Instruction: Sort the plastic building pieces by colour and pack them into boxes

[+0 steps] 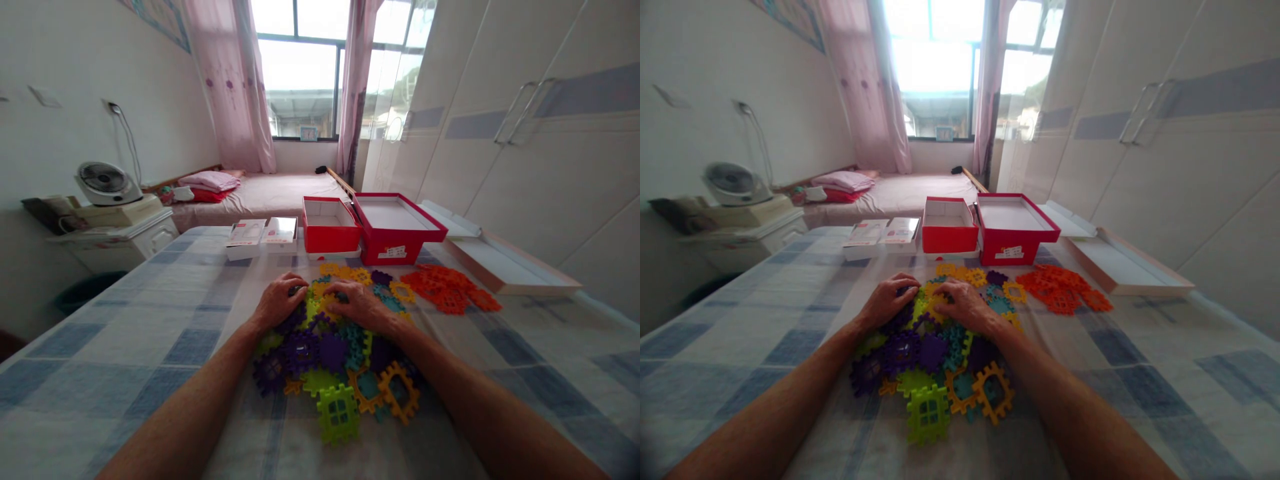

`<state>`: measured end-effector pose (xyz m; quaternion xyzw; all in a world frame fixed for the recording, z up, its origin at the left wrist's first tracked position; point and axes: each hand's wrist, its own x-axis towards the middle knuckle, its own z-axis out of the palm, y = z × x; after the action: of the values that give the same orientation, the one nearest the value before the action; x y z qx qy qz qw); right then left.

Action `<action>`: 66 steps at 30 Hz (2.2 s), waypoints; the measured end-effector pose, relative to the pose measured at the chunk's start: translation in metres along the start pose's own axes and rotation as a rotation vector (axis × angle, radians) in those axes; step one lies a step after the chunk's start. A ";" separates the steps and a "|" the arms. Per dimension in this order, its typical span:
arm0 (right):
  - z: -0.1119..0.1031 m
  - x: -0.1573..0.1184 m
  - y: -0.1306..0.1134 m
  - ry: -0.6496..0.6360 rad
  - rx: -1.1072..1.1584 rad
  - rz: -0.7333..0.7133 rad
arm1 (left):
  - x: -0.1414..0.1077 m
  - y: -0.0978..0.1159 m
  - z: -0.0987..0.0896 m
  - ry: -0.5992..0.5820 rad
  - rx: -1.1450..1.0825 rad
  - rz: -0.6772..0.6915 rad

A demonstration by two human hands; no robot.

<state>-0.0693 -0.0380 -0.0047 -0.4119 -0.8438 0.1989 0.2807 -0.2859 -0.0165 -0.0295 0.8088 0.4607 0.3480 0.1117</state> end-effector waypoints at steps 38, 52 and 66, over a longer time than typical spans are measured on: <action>-0.030 0.009 0.009 0.051 0.031 0.185 | 0.000 0.003 0.001 0.017 0.031 0.006; -0.008 0.090 0.029 0.046 -0.100 0.477 | 0.000 0.004 0.001 0.006 0.034 -0.019; -0.062 0.047 0.058 0.101 -0.006 0.485 | 0.001 0.004 0.001 0.009 0.040 -0.014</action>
<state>-0.0197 0.0407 0.0243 -0.6126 -0.7058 0.2369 0.2654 -0.2824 -0.0177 -0.0275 0.8062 0.4736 0.3415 0.0957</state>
